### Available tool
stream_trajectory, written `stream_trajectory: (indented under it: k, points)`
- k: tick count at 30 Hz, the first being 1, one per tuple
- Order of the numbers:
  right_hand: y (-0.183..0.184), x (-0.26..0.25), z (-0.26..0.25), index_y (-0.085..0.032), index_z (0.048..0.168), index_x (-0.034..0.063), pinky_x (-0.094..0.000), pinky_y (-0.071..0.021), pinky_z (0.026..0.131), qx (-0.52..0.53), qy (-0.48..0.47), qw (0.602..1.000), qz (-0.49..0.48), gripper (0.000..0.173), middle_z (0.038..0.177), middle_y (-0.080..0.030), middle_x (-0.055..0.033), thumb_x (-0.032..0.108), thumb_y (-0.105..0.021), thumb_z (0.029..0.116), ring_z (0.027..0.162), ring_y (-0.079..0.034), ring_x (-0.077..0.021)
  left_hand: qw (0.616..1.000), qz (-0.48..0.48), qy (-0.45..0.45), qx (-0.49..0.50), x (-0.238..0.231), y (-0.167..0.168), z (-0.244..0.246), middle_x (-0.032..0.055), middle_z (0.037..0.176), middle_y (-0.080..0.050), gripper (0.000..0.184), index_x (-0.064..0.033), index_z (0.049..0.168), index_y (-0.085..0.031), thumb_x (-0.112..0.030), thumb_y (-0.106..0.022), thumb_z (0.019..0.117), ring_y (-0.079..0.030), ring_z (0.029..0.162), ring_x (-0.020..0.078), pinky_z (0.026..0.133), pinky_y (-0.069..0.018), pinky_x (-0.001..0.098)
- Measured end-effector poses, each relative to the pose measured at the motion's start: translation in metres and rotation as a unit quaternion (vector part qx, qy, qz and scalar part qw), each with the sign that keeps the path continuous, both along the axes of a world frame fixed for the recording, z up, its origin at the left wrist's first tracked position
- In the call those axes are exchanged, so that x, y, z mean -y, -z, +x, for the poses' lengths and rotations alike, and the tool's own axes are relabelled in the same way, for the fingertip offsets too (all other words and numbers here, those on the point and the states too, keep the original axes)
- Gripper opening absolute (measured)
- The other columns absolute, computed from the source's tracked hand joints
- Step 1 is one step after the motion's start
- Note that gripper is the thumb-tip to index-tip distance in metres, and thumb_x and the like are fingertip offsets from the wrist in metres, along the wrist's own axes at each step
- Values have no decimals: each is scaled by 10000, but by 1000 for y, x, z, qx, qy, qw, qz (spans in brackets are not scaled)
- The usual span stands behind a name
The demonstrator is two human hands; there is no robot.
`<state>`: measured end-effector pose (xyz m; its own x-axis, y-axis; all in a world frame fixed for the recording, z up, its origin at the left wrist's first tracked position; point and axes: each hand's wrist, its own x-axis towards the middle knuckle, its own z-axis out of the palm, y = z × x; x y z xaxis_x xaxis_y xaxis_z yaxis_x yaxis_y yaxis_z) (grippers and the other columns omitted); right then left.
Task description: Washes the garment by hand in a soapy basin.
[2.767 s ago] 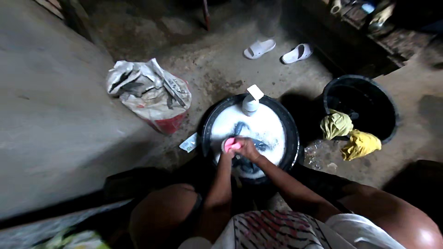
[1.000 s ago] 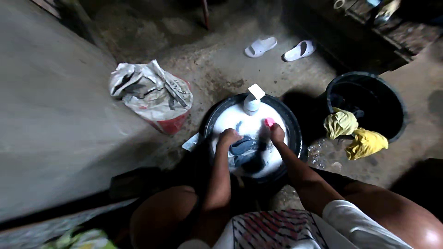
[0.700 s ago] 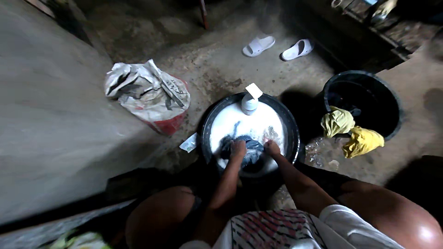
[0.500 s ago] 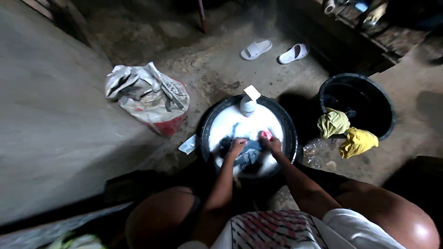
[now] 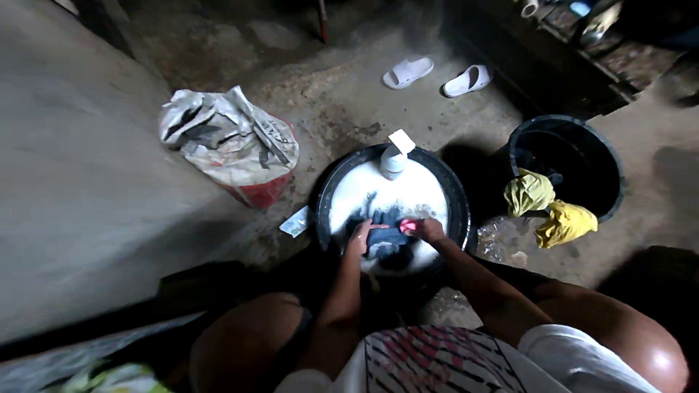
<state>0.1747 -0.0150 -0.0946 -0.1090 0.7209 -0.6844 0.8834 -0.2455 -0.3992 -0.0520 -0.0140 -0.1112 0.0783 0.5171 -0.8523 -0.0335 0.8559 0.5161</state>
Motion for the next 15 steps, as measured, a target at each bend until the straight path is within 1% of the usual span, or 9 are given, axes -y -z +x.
stream_trajectory:
  k: [2,4,5,6,7,8,11,13,15]
  points:
    - [-11,-1,-24,-726,1197,7,-618,-475,1041,-78,31,995,61,543,1147,-721,-247,483,-710,938,1148,-664,-420,1000,0,1,-16,7,1,2,191,1382,-599,492,-51,1417,-549,-396,-378,1110,-572,1273,317,1044,-469,537]
    - [-20,-3,-65,-755,1096,0,-561,-527,1001,-210,28,969,124,453,1048,-752,-195,415,-758,912,1043,-712,-338,998,37,-33,-30,15,-8,3,204,1415,-557,405,0,1440,-499,-222,-428,1109,-539,1289,289,1080,-448,470]
    - [-19,2,-81,-762,1076,-2,-548,-534,995,-260,18,955,142,428,1039,-757,-182,389,-771,904,1029,-719,-314,996,54,-61,-31,19,-13,2,210,1365,-573,368,29,1412,-502,-159,-418,1107,-559,1229,268,1048,-466,424]
    - [-12,8,-85,-763,1078,-12,-555,-531,1002,-279,6,948,154,422,1054,-758,-188,373,-769,904,1044,-719,-320,995,69,-74,-27,19,-16,3,186,1254,-602,341,26,1354,-529,-168,-390,1110,-584,1108,229,955,-503,373]
    - [0,16,-76,-759,1117,-16,-564,-521,1025,-253,0,956,151,439,1094,-753,-204,375,-750,918,1083,-713,-344,996,52,-66,-18,17,-13,2,173,1224,-624,365,-1,1349,-551,-230,-391,1114,-602,1067,227,916,-516,383]
    - [11,22,-59,-736,1188,-2,-573,-496,1054,-183,-7,977,109,488,1148,-735,-220,421,-710,946,1139,-687,-370,999,26,-42,-5,18,-4,-1,184,1273,-626,421,-25,1390,-544,-300,-381,1115,-611,1110,263,942,-512,445]
    - [14,3,-8,-633,1395,119,-658,-432,1075,18,-33,998,-41,610,1327,-655,-236,556,-614,970,1285,-587,-437,1000,-17,-6,8,10,11,-7,182,1318,-648,488,-61,1421,-542,-385,-359,1106,-635,1166,311,959,-509,525]
    - [-3,-1,-16,-674,1325,67,-639,-437,1076,-6,-8,1000,-18,590,1286,-674,-239,534,-641,966,1261,-604,-429,999,-36,-7,1,13,11,-7,173,1341,-630,484,-67,1421,-543,-391,-371,1104,-610,1199,305,982,-493,522]
    - [-21,-3,-54,-732,1195,10,-578,-492,1044,-140,21,987,75,488,1141,-731,-222,430,-715,947,1134,-679,-380,999,-13,-36,-10,16,8,-5,171,1346,-610,422,-50,1418,-529,-310,-417,1106,-591,1207,281,1000,-492,485]
